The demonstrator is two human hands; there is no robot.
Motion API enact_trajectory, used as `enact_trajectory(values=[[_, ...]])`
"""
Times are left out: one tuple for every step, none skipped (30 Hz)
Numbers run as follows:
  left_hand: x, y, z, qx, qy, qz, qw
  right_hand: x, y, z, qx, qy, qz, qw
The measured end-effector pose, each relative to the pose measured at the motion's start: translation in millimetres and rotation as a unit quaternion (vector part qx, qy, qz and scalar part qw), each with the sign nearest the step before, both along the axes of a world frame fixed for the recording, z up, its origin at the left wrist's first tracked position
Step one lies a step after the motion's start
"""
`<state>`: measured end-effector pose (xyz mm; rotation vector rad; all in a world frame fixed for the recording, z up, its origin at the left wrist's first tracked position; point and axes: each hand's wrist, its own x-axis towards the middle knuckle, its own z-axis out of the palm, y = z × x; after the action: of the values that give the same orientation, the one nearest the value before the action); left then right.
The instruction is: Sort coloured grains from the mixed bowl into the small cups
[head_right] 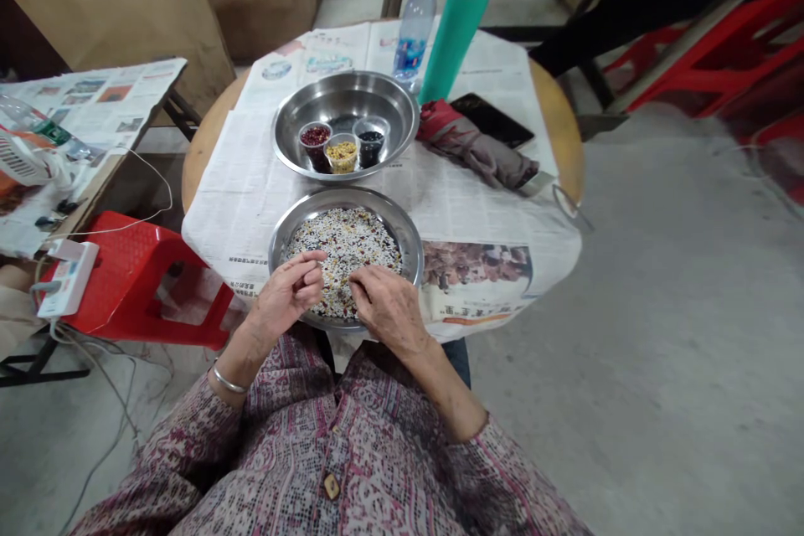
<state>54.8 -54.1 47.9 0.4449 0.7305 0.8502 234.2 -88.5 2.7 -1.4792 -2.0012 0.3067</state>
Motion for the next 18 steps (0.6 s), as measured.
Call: enact_trajectory(values=[[-0.1,0.1,-0.6,0.001,-0.002,-0.001,1.000,-0.2,0.0,0.1,0.000,0.000,-0.001,1.000],[0.0,0.3,-1.0,0.002,-0.003,0.000,1.000,-0.3,0.1,0.3,0.000,0.001,-0.001,1.000],[0.1,0.4,-1.4,0.002,-0.004,0.002,1.000,-0.4,0.1,0.4,-0.001,0.001,-0.002,1.000],[0.4,0.5,-1.6,0.002,-0.004,0.004,1.000,-0.4,0.1,0.4,-0.002,0.002,-0.002,1.000],[0.8,0.6,-1.8,0.001,-0.004,0.008,1.000,-0.4,0.0,0.4,-0.003,0.003,-0.002,1.000],[1.3,0.7,-1.9,0.000,-0.004,0.011,1.000,-0.4,-0.1,0.3,-0.003,0.004,-0.002,1.000],[1.7,0.8,-2.0,-0.002,-0.005,0.014,1.000,-0.3,-0.2,0.2,-0.003,0.004,-0.002,1.000],[2.2,0.8,-2.1,-0.003,-0.005,0.014,1.000,-0.2,-0.3,0.0,-0.002,0.004,-0.003,1.000],[2.5,0.9,-2.3,-0.004,-0.006,0.014,1.000,-0.1,-0.4,-0.2,-0.001,0.002,-0.003,1.000],[2.9,0.9,-2.5,-0.004,-0.008,0.014,1.000,0.1,-0.5,-0.4,-0.002,0.000,-0.002,1.000],[3.1,0.9,-2.6,-0.003,-0.009,0.015,1.000,0.3,-0.5,-0.4,-0.003,-0.002,-0.002,1.000],[3.4,0.9,-2.7,-0.002,-0.011,0.015,1.000,0.4,-0.5,-0.4,-0.004,-0.004,-0.002,1.000],[3.6,0.8,-2.7,-0.001,-0.013,0.015,1.000,0.6,-0.4,-0.4,-0.005,-0.005,-0.001,1.000],[3.8,0.8,-2.5,0.000,-0.014,0.014,1.000,0.8,-0.3,-0.3,-0.006,-0.006,0.001,1.000],[4.1,0.7,-2.1,-0.001,-0.013,0.015,1.000,1.0,-0.2,-0.2,-0.007,-0.006,0.003,1.000],[4.4,0.7,-1.6,-0.001,-0.010,0.015,1.000,1.2,0.0,-0.1,-0.008,-0.006,0.004,1.000],[4.7,0.6,-1.0,-0.003,-0.006,0.016,1.000,1.3,0.0,0.0,-0.009,-0.005,0.006,1.000],[5.0,0.5,-0.3,-0.004,-0.001,0.017,1.000,1.5,0.1,-0.1,-0.008,-0.003,0.006,1.000]])
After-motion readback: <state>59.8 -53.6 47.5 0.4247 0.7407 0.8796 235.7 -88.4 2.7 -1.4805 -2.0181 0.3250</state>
